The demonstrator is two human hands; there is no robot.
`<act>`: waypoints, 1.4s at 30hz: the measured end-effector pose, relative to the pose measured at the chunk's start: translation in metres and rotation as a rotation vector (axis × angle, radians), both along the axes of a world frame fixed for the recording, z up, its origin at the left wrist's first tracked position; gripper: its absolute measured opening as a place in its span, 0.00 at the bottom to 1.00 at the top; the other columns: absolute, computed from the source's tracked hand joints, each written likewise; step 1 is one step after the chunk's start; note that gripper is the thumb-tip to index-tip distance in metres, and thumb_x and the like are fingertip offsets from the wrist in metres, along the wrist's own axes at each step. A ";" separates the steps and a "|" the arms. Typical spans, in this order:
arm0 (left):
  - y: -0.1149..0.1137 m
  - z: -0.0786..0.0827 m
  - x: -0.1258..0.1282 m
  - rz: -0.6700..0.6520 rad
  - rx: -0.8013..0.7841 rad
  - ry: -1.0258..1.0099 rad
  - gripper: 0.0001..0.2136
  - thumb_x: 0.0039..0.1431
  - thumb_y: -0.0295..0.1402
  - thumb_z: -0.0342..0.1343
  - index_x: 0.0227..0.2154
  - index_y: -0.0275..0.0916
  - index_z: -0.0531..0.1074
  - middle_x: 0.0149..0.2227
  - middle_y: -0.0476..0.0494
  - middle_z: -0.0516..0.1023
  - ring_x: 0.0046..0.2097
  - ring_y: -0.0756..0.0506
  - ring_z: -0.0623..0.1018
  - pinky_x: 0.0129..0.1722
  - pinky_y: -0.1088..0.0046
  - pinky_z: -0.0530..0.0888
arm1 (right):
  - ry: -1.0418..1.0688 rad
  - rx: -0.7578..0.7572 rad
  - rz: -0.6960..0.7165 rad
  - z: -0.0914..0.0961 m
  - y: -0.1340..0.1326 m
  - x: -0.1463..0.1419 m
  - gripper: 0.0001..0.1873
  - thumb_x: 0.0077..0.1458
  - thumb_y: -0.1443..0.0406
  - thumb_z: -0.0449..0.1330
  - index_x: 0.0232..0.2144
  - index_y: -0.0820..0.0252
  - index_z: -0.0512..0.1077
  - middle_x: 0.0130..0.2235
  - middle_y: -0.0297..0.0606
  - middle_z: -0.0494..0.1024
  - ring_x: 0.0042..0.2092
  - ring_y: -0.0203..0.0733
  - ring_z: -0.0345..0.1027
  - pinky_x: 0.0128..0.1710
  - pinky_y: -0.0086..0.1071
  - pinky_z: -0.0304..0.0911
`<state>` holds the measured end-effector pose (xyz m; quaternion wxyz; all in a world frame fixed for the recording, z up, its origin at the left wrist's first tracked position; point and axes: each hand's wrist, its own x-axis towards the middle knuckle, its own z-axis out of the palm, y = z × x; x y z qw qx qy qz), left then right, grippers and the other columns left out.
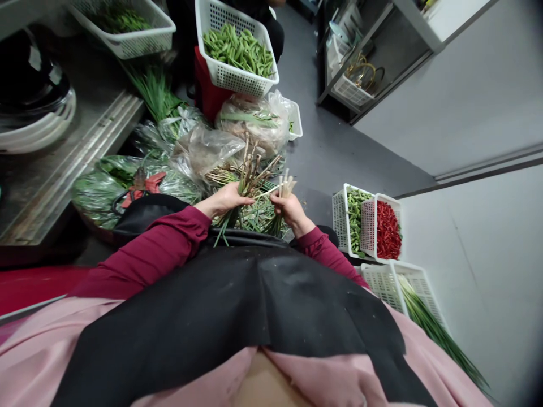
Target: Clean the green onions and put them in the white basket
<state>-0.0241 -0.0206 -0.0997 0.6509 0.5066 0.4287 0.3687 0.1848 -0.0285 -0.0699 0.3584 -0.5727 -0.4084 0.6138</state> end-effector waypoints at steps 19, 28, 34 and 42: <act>0.001 0.016 -0.011 -0.119 0.010 0.082 0.16 0.36 0.35 0.68 0.30 0.35 0.74 0.29 0.48 0.76 0.32 0.48 0.73 0.38 0.70 0.71 | -0.139 0.102 -0.206 0.011 0.025 0.059 0.16 0.46 0.58 0.67 0.32 0.61 0.68 0.20 0.28 0.69 0.15 0.25 0.50 0.14 0.23 0.44; -0.004 0.010 -0.004 -0.185 -0.005 0.063 0.18 0.35 0.35 0.69 0.32 0.34 0.75 0.30 0.47 0.77 0.32 0.47 0.73 0.38 0.69 0.70 | -0.159 0.104 -0.100 -0.008 0.024 0.001 0.18 0.50 0.53 0.62 0.23 0.61 0.66 0.18 0.26 0.59 0.17 0.27 0.48 0.17 0.25 0.45; -0.007 0.021 -0.005 -0.214 -0.029 0.085 0.16 0.35 0.33 0.68 0.29 0.34 0.73 0.28 0.49 0.75 0.32 0.48 0.72 0.36 0.70 0.69 | -0.555 0.360 -0.161 -0.020 0.030 0.006 0.14 0.52 0.58 0.58 0.22 0.61 0.65 0.20 0.30 0.65 0.23 0.31 0.54 0.26 0.27 0.54; -0.009 0.022 -0.013 -0.287 -0.026 0.031 0.14 0.35 0.33 0.68 0.24 0.35 0.69 0.23 0.53 0.70 0.27 0.51 0.68 0.31 0.74 0.67 | -1.070 0.371 -0.310 -0.026 0.060 0.053 0.18 0.58 0.60 0.50 0.35 0.68 0.74 0.34 0.46 0.78 0.33 0.39 0.67 0.38 0.29 0.60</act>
